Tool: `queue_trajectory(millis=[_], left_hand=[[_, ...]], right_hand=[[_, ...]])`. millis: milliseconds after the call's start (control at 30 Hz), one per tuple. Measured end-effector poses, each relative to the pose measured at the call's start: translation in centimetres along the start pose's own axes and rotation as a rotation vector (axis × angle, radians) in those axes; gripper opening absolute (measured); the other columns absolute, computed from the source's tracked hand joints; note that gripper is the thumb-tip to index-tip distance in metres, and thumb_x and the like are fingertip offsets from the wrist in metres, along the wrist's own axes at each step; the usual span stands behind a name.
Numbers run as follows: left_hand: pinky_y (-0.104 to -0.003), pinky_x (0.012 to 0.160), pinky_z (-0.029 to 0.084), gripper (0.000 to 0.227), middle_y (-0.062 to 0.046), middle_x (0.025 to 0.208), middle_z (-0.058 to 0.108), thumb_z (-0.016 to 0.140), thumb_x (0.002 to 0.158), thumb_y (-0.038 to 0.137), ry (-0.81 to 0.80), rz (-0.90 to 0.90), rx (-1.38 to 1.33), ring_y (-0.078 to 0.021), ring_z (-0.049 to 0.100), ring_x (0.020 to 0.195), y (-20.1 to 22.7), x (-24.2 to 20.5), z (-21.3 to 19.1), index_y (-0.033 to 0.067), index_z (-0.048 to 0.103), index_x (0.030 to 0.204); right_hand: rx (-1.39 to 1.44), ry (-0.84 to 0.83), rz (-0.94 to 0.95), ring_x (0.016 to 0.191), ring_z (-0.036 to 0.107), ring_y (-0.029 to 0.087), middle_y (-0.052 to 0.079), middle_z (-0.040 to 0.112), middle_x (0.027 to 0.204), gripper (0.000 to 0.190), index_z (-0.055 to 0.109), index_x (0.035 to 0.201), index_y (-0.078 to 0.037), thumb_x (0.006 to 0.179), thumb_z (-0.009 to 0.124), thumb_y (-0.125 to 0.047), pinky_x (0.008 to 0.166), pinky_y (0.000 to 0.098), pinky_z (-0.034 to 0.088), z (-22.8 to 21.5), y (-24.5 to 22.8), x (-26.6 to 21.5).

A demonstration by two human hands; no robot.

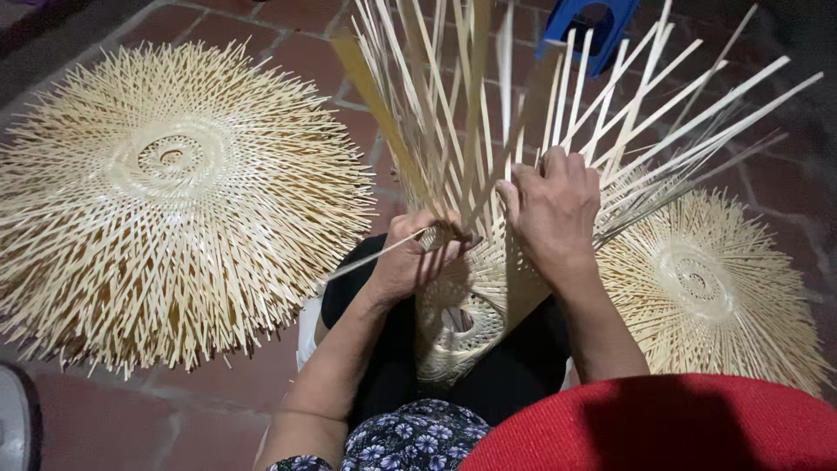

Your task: The person weaves thin bamboo strips by hand to create the top and brim of a conical hat.

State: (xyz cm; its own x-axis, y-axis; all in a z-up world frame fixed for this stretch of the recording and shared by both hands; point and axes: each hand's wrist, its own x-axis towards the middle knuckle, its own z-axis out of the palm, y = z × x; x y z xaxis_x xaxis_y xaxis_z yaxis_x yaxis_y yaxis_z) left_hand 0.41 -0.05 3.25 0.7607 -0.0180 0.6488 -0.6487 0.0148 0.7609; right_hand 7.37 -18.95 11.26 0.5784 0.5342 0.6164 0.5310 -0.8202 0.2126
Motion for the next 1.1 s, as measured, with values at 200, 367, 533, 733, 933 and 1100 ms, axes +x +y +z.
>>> queue_trajectory(millis=[200, 367, 533, 733, 933, 1100], left_hand=[[-0.028, 0.077, 0.059, 0.016, -0.008, 0.091, 0.073, 0.072, 0.092, 0.003, 0.033, -0.058, 0.117, -0.0148, 0.074, 0.085, -1.2, -0.3, -0.5, -0.0016, 0.066, 0.106], [-0.024, 0.065, 0.060, 0.002, -0.005, 0.082, 0.075, 0.073, 0.096, 0.007, 0.007, 0.046, 0.161, -0.0115, 0.074, 0.070, -3.3, -0.9, 0.1, 0.0072, 0.073, 0.095], [-0.030, 0.083, 0.062, 0.009, -0.008, 0.099, 0.075, 0.070, 0.098, 0.010, -0.075, 0.193, 0.144, -0.0167, 0.072, 0.089, -2.4, -1.0, -1.0, 0.0077, 0.072, 0.107], [-0.028, 0.073, 0.061, 0.011, -0.005, 0.095, 0.076, 0.067, 0.099, 0.017, 0.028, -0.022, 0.313, -0.0122, 0.077, 0.083, -1.2, 1.2, 1.1, 0.0084, 0.071, 0.106], [-0.027, 0.064, 0.062, 0.018, -0.004, 0.084, 0.075, 0.073, 0.095, 0.022, 0.031, -0.037, 0.318, -0.0112, 0.074, 0.071, -1.7, 1.6, 1.2, 0.0058, 0.071, 0.104], [-0.032, 0.080, 0.061, 0.024, -0.010, 0.096, 0.072, 0.071, 0.096, 0.019, -0.073, 0.064, 0.133, -0.0158, 0.071, 0.086, -1.9, 0.9, -0.6, 0.0016, 0.065, 0.112]], right_hand=[[0.871, -0.247, 0.147, 0.080, 0.067, 0.013, 0.000, 0.067, 0.096, 0.011, 0.071, 0.095, -0.011, 0.090, 0.072, -0.021, 0.070, 0.0284, 0.060, -3.7, 0.7, 0.5], [0.368, -0.290, -0.030, 0.072, 0.064, 0.019, 0.008, 0.068, 0.085, 0.034, 0.072, 0.115, -0.007, 0.083, 0.080, -0.016, 0.064, 0.0321, 0.057, -3.5, -1.9, 1.1], [0.819, -0.455, 0.194, 0.072, 0.066, 0.018, 0.006, 0.070, 0.088, 0.013, 0.073, 0.099, -0.012, 0.090, 0.075, -0.021, 0.057, 0.0288, 0.058, -0.6, -0.7, 0.2], [1.688, -0.417, -0.383, 0.080, 0.071, 0.013, 0.009, 0.075, 0.105, 0.016, 0.073, 0.111, -0.013, 0.099, 0.069, -0.021, 0.066, 0.0224, 0.060, 1.5, 5.8, -1.2], [1.299, -0.213, -0.088, 0.087, 0.074, 0.019, 0.012, 0.076, 0.105, 0.017, 0.073, 0.115, -0.010, 0.098, 0.074, -0.013, 0.074, 0.0278, 0.064, -0.4, 4.1, -2.7], [0.835, -0.043, 0.132, 0.091, 0.076, 0.016, 0.012, 0.074, 0.108, 0.044, 0.060, 0.136, -0.009, 0.095, 0.073, -0.005, 0.073, 0.0271, 0.064, -0.4, 1.0, -1.9]])
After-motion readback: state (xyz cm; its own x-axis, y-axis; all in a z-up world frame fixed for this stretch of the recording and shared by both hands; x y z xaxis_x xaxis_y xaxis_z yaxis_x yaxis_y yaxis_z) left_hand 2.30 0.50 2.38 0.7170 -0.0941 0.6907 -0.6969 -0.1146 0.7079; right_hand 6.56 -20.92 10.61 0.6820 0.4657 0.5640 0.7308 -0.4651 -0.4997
